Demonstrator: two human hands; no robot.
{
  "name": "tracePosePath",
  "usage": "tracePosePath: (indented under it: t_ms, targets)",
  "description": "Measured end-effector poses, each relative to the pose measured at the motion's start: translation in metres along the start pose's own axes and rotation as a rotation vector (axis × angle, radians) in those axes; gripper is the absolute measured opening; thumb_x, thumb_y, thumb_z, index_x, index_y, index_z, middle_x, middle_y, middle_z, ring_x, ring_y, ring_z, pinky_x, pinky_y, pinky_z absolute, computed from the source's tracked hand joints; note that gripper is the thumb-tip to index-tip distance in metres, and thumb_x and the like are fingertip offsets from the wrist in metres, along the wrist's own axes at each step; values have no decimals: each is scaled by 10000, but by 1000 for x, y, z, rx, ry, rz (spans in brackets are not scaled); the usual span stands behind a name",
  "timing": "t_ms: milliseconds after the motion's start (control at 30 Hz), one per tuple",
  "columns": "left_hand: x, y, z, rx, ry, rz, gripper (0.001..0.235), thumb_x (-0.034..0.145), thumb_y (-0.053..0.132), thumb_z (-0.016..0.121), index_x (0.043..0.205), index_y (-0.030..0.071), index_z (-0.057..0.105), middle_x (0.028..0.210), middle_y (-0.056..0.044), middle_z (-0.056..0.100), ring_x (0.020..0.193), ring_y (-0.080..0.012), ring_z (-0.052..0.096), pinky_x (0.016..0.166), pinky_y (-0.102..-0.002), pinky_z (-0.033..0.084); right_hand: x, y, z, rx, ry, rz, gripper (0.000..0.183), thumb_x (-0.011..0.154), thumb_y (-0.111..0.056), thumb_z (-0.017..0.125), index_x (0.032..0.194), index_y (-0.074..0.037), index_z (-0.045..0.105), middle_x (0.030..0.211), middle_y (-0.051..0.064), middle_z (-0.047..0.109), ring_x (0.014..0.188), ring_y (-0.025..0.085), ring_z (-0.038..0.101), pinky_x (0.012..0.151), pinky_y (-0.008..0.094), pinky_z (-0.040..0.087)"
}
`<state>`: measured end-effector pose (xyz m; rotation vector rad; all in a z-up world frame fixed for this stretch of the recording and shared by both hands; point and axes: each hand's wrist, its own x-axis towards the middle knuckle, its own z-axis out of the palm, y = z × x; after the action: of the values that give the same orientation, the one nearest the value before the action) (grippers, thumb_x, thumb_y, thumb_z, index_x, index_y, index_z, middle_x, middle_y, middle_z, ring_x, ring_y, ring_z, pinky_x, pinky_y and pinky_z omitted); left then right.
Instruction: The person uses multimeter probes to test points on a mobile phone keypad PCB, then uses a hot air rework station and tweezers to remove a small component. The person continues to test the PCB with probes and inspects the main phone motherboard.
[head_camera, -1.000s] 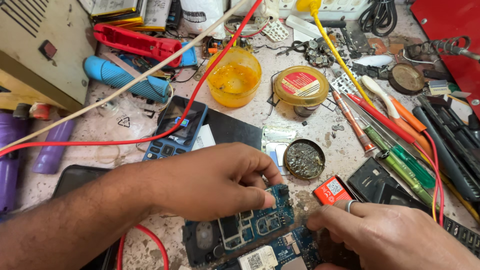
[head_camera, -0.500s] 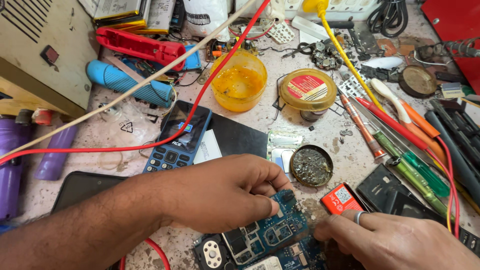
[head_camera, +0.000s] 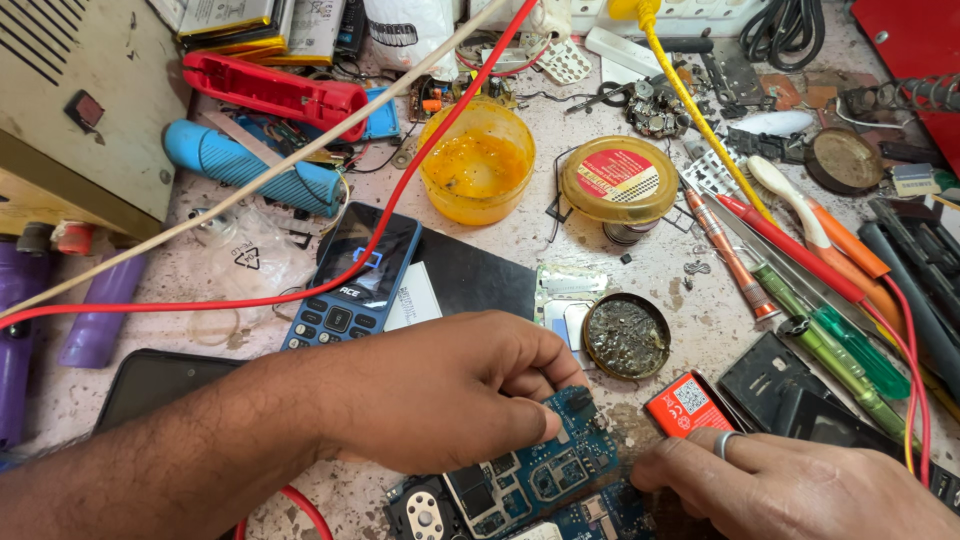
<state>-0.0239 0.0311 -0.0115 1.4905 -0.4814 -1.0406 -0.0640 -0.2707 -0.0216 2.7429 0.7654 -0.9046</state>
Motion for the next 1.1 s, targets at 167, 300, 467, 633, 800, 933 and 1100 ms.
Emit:
tracePosePath:
  t_ms: [167,300,467,633,800,933,1100]
  targets:
    - [0,1,0,8,37,-81,193,913,79,590,1077,21,671,701,88,546,600,-12,450,511,-220,376,0,2,2,9,24,-16,433,857,-583,689,1285,-547,636,765,-183,704,758,8,772,625,236,621]
    - [2,0,0,-23,33,-78,183,916,89,591,1078,51,666,724,106,554,628,7,467,541,-204,401,3,9,3,33,-19,-23,482,860,-557,681,1338,-549,611,831,-186,720,795,11,780,653,229,623]
    - [1,1,-1,-6,22,-112,183,913,111,579,1057,56,677,703,89,538,599,-15,452,510,-218,390,6,16,4,131,-41,-77,533,857,-460,680,1381,-504,594,881,-193,740,824,10,790,672,227,625]
    - [1,0,-2,-15,30,-128,179,919,109,584,1063,61,680,715,93,539,621,-13,458,530,-221,402,7,15,3,161,-51,-85,506,864,-469,682,1363,-486,602,887,-195,746,825,8,794,667,229,643]
    - [2,-1,-1,-15,31,-125,172,939,122,586,1074,61,674,717,90,536,628,-9,455,535,-222,408,7,15,3,139,-52,-76,502,866,-472,679,1361,-495,601,886,-193,746,824,14,794,670,233,644]
    - [2,-1,-1,-9,34,-143,171,944,125,579,1075,59,667,730,87,546,632,-10,462,539,-223,416,7,16,4,129,-42,-80,548,858,-424,669,1393,-503,584,887,-186,740,829,25,790,672,237,643]
    - [2,0,-2,-28,29,-156,168,946,123,573,1073,64,666,730,83,539,621,-15,455,529,-225,407,6,14,3,121,-43,-63,530,860,-442,672,1380,-509,593,886,-173,748,830,42,794,677,246,643]
